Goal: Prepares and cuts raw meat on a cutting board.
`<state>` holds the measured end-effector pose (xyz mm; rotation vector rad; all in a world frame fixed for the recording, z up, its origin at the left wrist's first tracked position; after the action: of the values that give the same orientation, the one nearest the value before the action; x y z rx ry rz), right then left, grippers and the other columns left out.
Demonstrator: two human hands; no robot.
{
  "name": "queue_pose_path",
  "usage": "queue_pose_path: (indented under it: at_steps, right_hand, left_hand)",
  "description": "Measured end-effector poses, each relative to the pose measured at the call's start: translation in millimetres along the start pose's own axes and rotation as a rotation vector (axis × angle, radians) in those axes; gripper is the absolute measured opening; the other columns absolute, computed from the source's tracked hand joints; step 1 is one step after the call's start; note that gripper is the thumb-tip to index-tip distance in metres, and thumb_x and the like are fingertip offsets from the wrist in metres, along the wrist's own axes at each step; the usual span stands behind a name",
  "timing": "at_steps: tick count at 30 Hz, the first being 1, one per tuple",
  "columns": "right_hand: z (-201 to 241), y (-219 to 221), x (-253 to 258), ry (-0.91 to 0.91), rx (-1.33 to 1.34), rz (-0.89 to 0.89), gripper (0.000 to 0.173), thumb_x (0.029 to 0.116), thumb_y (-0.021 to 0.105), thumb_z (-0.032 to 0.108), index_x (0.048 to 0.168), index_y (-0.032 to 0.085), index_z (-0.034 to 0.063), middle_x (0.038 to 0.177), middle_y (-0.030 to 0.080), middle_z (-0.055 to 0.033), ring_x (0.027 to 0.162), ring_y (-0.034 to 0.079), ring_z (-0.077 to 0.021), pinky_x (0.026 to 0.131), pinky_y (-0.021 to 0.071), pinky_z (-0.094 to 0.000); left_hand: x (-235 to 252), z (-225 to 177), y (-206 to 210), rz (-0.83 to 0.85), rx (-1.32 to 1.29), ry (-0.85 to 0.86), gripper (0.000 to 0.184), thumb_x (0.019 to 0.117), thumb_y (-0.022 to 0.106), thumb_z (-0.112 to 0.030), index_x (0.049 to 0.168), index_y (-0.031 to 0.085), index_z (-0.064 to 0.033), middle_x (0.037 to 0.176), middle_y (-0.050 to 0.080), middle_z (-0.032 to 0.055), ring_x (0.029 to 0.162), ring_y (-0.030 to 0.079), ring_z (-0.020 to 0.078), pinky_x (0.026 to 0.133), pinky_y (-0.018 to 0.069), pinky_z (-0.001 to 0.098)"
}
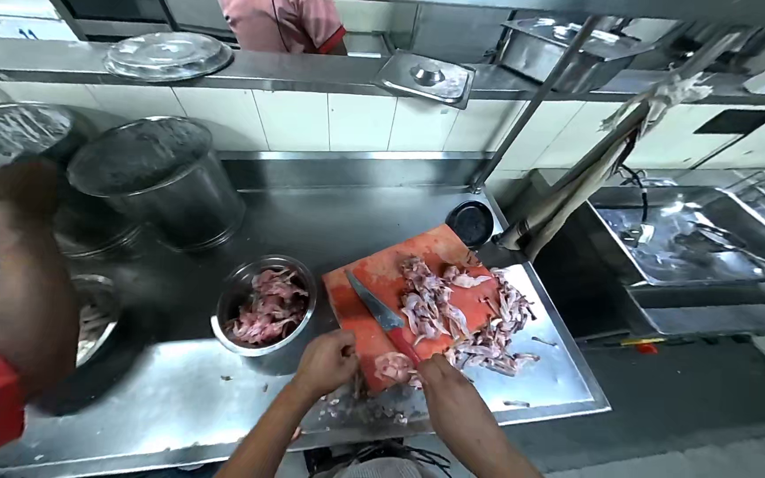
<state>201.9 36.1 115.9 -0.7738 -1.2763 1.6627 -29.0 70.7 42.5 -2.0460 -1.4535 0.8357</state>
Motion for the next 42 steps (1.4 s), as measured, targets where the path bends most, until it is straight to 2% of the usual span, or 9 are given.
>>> queue_pose_path:
  at_steps: [5, 11, 17, 22, 25, 30, 34, 37, 42]
  right_hand:
    - [3.6, 2.6, 9.5, -0.066, 0.092, 0.003, 0.019, 0.0978, 0.056, 0.005, 0.11, 0.069, 0.0075, 0.108, 0.068, -0.0122, 0.098, 0.071, -0.0273, 0.084, 0.0623, -0.0399]
    - [16.2, -4.3, 18.5, -0.036, 0.101, 0.308, 0.024, 0.1045, 0.046, 0.014, 0.117, 0.064, 0.0036, 0.114, 0.067, -0.0168, 0.101, 0.071, -0.0318, 0.085, 0.0606, -0.0467]
    - [22.7, -5.3, 18.4, -0.084, 0.152, 0.276, 0.022, 0.1028, 0.048, 0.01, 0.113, 0.066, 0.0036, 0.11, 0.068, -0.0161, 0.094, 0.072, -0.0312, 0.079, 0.0614, -0.0468]
    - [30.7, 3.8, 17.7, -0.071, 0.102, 0.185, 0.018, 0.0968, 0.056, 0.006, 0.109, 0.069, 0.0052, 0.107, 0.069, -0.0152, 0.088, 0.073, -0.0301, 0.074, 0.0626, -0.0448]
    - [30.0, 3.7, 18.7, -0.058, 0.067, 0.266, 0.021, 0.0972, 0.055, 0.005, 0.113, 0.069, 0.0053, 0.112, 0.068, -0.0161, 0.095, 0.072, -0.0321, 0.079, 0.0619, -0.0457]
    - [21.1, -10.8, 32.5, -0.123, 0.086, 0.251, 0.019, 0.099, 0.053, 0.004, 0.113, 0.067, 0.0051, 0.112, 0.067, -0.0156, 0.099, 0.071, -0.0305, 0.083, 0.0617, -0.0443]
    - [28.0, -13.8, 42.5, -0.232, 0.073, 0.282, 0.018, 0.0972, 0.055, 0.001, 0.11, 0.067, 0.0047, 0.112, 0.066, -0.0154, 0.103, 0.069, -0.0315, 0.086, 0.0608, -0.0443]
    - [38.0, -13.3, 45.1, -0.285, 0.013, 0.323, 0.018, 0.0971, 0.056, 0.001, 0.111, 0.066, 0.0032, 0.117, 0.066, -0.0169, 0.106, 0.069, -0.0341, 0.085, 0.061, -0.0466]
    - [44.5, -0.5, 47.3, -0.349, -0.135, 0.324, 0.019, 0.0935, 0.058, 0.0, 0.11, 0.068, 0.0041, 0.107, 0.068, -0.0158, 0.095, 0.071, -0.0337, 0.069, 0.0614, -0.0484]
  left_hand:
    - [-8.6, -63.0, -8.9, 0.033, -0.25, 0.387, 0.048, 0.0878, 0.074, -0.033, 0.132, 0.067, -0.0158, 0.136, 0.065, 0.0046, 0.134, 0.055, 0.0215, 0.114, 0.0451, 0.0477]
    - [-7.6, -81.4, 21.1, 0.071, 0.008, 0.371, 0.026, 0.1013, 0.058, -0.029, 0.108, 0.068, -0.0059, 0.099, 0.071, 0.0105, 0.101, 0.069, 0.0265, 0.099, 0.0529, 0.0502]
    - [-18.3, -53.5, 33.4, 0.061, -0.66, 0.253, 0.04, 0.1109, 0.039, -0.03, 0.108, 0.068, -0.0026, 0.083, 0.065, 0.0057, 0.071, 0.062, 0.0138, 0.069, 0.0553, 0.0344]
    - [-15.6, -41.6, 49.8, -0.099, -0.976, -0.117, 0.036, 0.1096, 0.032, -0.024, 0.108, 0.062, -0.0034, 0.074, 0.06, 0.0007, 0.058, 0.056, 0.0099, 0.054, 0.0503, 0.0276]
    - [-15.4, -15.0, 42.8, -0.213, -0.854, -0.273, 0.03, 0.1057, 0.042, -0.016, 0.124, 0.061, -0.0025, 0.084, 0.067, 0.0072, 0.066, 0.064, 0.0159, 0.06, 0.0555, 0.0343]
    - [-24.8, -47.4, -3.6, -0.147, -0.577, 0.325, 0.033, 0.0939, 0.067, -0.028, 0.12, 0.07, -0.0082, 0.131, 0.065, 0.0088, 0.128, 0.058, 0.0217, 0.105, 0.0508, 0.0431]
    - [-10.9, -70.8, -3.1, 0.007, -0.128, 0.292, 0.032, 0.0924, 0.071, -0.032, 0.115, 0.068, -0.0091, 0.111, 0.07, 0.0074, 0.111, 0.066, 0.0215, 0.101, 0.0533, 0.0436]
    - [-1.3, -80.9, -0.5, 0.138, 0.171, 0.172, 0.037, 0.0963, 0.064, -0.034, 0.123, 0.069, -0.0089, 0.125, 0.07, 0.0098, 0.123, 0.064, 0.0278, 0.108, 0.0481, 0.0508]
    - [-0.8, -60.8, 21.4, 0.14, 0.291, 0.069, 0.038, 0.0982, 0.056, -0.041, 0.104, 0.072, -0.0073, 0.109, 0.073, 0.0118, 0.107, 0.069, 0.032, 0.092, 0.0544, 0.056]
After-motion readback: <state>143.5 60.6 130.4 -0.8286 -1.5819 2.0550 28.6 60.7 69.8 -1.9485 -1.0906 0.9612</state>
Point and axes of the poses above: each hand's wrist, its own x-axis towards the middle knuckle, its own y-axis out of the palm, z = x × y, the point moved 5 cm from there along x, towards the middle knuckle
